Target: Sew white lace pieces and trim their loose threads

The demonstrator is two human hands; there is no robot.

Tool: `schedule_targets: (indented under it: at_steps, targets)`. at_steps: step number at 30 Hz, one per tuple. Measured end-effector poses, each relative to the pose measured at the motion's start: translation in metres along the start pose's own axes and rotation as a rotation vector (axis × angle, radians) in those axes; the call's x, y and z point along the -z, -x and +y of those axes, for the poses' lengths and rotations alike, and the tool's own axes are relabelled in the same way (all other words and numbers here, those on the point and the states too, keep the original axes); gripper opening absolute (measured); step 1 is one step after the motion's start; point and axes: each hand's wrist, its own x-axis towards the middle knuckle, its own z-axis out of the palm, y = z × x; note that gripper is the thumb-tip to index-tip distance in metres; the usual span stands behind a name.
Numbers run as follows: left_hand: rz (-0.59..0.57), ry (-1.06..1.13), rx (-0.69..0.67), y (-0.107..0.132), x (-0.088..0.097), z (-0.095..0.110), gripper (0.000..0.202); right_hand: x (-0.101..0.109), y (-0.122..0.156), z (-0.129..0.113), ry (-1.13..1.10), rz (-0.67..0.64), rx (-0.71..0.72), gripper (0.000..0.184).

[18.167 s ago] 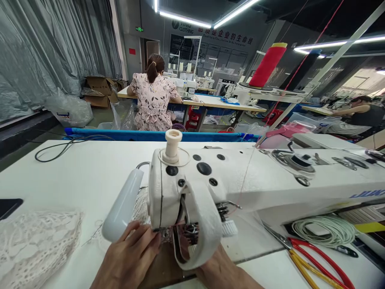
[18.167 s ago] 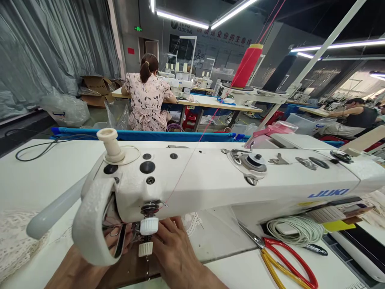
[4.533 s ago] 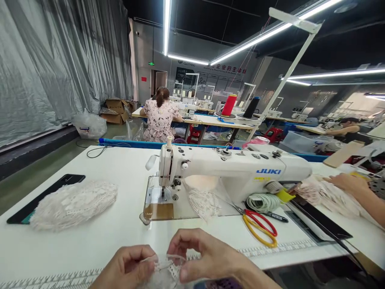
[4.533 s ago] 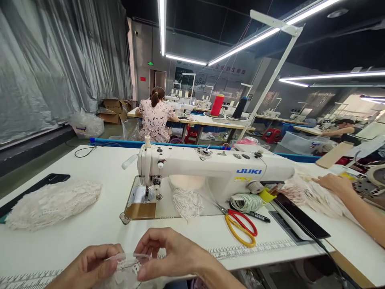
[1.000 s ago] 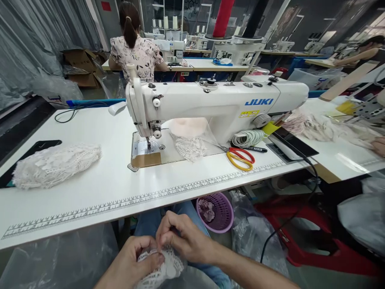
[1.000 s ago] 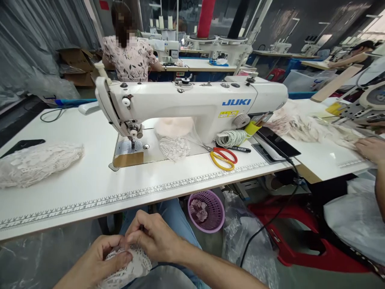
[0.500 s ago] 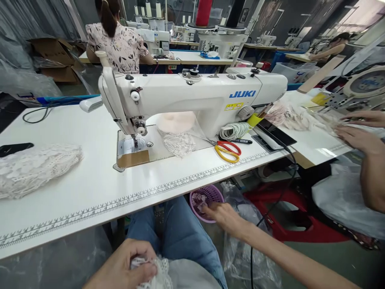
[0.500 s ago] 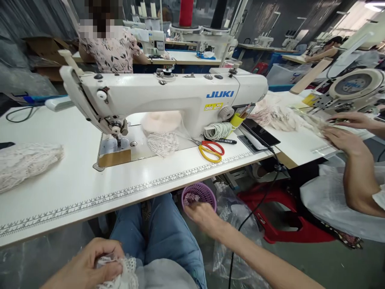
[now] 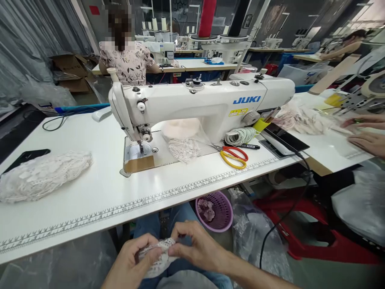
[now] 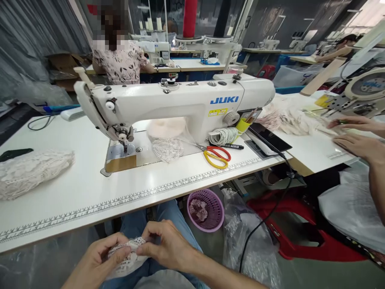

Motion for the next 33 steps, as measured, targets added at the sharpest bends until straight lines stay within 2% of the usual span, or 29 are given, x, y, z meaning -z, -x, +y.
schedule_targets:
  at_steps: [4, 7, 9, 13, 17, 20, 23, 25, 27, 30, 33]
  targets:
    - [0.076, -0.071, -0.123, 0.003, 0.0, 0.001, 0.033, 0.001, 0.003, 0.001, 0.066, 0.006, 0.044, 0.011]
    - [0.152, -0.174, -0.129, 0.004, 0.001, 0.002, 0.021, 0.002, 0.004, -0.002, 0.065, 0.008, 0.089, 0.009]
    - [0.193, -0.231, -0.119, 0.005, 0.001, 0.003, 0.02, 0.002, 0.004, -0.004, 0.05, 0.005, 0.112, 0.009]
    - [0.179, -0.357, -0.2, 0.008, 0.004, 0.0, 0.012, 0.004, 0.0, -0.003, 0.033, -0.002, 0.142, 0.008]
    - [0.203, -0.477, -0.317, 0.011, 0.006, -0.013, 0.022, 0.005, -0.003, -0.003, -0.004, -0.019, 0.132, 0.007]
    - [0.271, -0.497, -0.287, 0.011, 0.003, -0.017, 0.028, 0.005, -0.003, -0.004, 0.001, -0.034, 0.123, 0.008]
    - [0.249, -0.487, -0.281, 0.007, 0.001, -0.01, 0.019, 0.004, 0.0, -0.005, 0.049, -0.009, 0.161, 0.011]
    - [0.239, -0.515, -0.384, 0.004, 0.001, -0.007, 0.02, 0.005, 0.003, -0.005, 0.042, 0.005, 0.199, 0.017]
    - [0.28, -0.576, -0.535, 0.004, 0.001, -0.006, 0.019, 0.005, 0.005, -0.006, 0.0, 0.003, 0.245, 0.022]
    - [0.424, -0.741, -0.809, 0.005, 0.0, -0.011, 0.009, 0.005, 0.007, -0.008, -0.049, 0.026, 0.306, 0.03]
    - [0.592, -0.858, -1.005, 0.009, -0.007, -0.015, 0.013, 0.003, 0.007, -0.011, -0.074, 0.085, 0.328, 0.033]
